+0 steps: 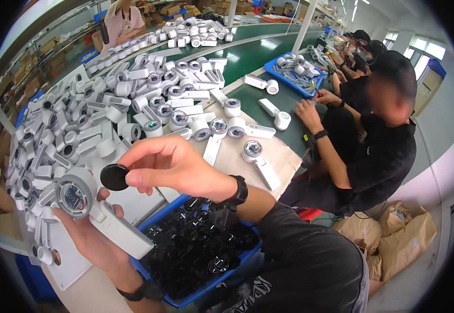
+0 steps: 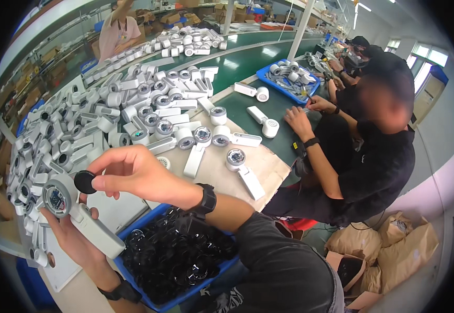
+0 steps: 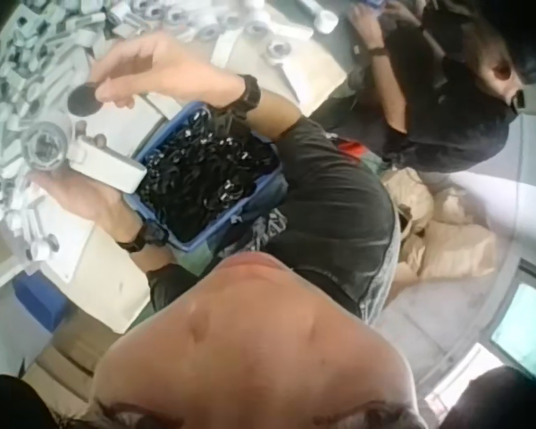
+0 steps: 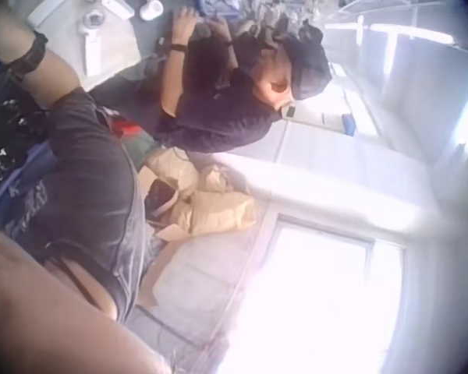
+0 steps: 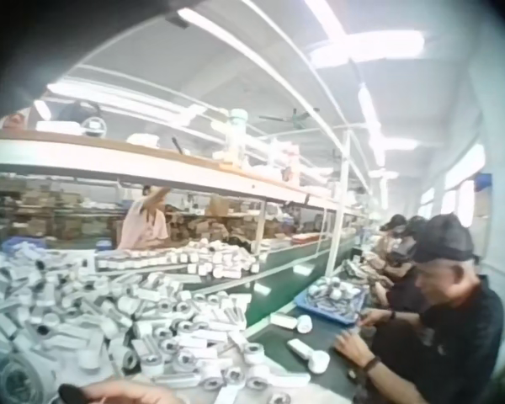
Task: The person assembles portable fans by picking up fan bodies from a table, taking circular covers from a tray, and pressing the covers onto the fan heads by hand before placing the devices back on the table.
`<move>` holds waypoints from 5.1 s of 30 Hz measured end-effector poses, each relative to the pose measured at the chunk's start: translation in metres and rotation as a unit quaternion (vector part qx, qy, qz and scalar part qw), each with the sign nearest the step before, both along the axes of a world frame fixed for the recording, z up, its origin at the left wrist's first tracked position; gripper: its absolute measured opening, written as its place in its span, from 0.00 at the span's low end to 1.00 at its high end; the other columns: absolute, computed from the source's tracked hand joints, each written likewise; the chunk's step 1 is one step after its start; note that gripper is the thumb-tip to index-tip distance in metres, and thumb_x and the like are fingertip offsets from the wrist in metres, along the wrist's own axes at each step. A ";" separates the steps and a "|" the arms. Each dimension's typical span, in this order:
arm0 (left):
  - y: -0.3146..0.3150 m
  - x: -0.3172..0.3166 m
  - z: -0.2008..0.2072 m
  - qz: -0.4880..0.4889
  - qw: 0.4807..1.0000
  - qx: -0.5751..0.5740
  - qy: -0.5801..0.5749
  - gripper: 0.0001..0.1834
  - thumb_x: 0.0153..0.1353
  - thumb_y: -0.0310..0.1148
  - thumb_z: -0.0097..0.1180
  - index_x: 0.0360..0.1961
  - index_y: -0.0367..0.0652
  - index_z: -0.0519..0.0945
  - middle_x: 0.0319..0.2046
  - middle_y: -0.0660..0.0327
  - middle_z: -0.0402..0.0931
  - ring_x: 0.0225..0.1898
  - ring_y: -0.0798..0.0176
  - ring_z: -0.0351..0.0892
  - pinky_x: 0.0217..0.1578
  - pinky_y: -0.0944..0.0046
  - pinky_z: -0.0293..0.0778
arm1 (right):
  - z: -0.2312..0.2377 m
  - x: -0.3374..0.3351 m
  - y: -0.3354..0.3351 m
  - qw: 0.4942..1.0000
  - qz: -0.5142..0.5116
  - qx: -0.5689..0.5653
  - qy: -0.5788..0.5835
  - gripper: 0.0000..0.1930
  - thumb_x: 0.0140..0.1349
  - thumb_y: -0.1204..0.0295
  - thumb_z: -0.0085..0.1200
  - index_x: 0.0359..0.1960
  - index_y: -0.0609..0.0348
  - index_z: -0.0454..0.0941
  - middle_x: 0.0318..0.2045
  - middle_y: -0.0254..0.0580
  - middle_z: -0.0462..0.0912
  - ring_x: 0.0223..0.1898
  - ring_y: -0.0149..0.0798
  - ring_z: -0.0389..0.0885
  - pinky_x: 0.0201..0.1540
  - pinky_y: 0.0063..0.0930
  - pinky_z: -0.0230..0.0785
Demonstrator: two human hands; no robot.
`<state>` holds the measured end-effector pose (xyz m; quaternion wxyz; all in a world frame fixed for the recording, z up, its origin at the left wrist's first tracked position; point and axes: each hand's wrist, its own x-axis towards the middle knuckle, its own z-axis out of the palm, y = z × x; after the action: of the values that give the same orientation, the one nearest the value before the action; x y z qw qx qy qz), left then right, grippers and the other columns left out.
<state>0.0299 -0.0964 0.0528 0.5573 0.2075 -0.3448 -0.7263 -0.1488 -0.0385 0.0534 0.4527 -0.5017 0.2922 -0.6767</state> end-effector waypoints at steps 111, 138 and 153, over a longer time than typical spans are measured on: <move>-0.008 0.005 -0.031 0.021 0.950 -0.307 -0.045 0.59 0.37 0.39 0.81 0.68 0.35 0.57 0.62 0.52 0.66 0.63 0.57 0.67 0.62 0.57 0.64 | -0.020 0.042 0.000 0.826 -0.359 -0.317 0.296 0.16 0.40 0.90 0.66 0.34 0.64 0.83 0.30 0.43 0.81 0.30 0.40 0.79 0.33 0.29 0.71; -0.002 0.008 -0.038 0.046 0.929 -0.357 -0.088 0.42 0.60 0.53 0.63 0.65 0.35 0.64 0.57 0.51 0.69 0.55 0.59 0.72 0.54 0.62 0.69 | -0.017 0.044 -0.006 0.945 -0.206 -0.177 0.181 0.33 0.55 0.67 0.66 0.60 0.69 0.68 0.56 0.55 0.74 0.55 0.48 0.75 0.60 0.41 0.63; 0.002 0.004 -0.034 -0.005 0.942 -0.324 -0.091 0.24 0.69 0.38 0.52 0.60 0.33 0.70 0.55 0.54 0.72 0.53 0.64 0.71 0.55 0.64 0.66 | -0.023 0.035 -0.012 0.903 -0.182 -0.216 0.323 0.32 0.61 0.69 0.59 0.64 0.71 0.64 0.54 0.61 0.74 0.51 0.52 0.77 0.49 0.36 0.72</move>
<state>0.0343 -0.0943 0.0183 0.5572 0.0792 -0.6118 -0.5559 -0.1137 -0.0508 0.0309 0.0828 -0.7164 0.3550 -0.5949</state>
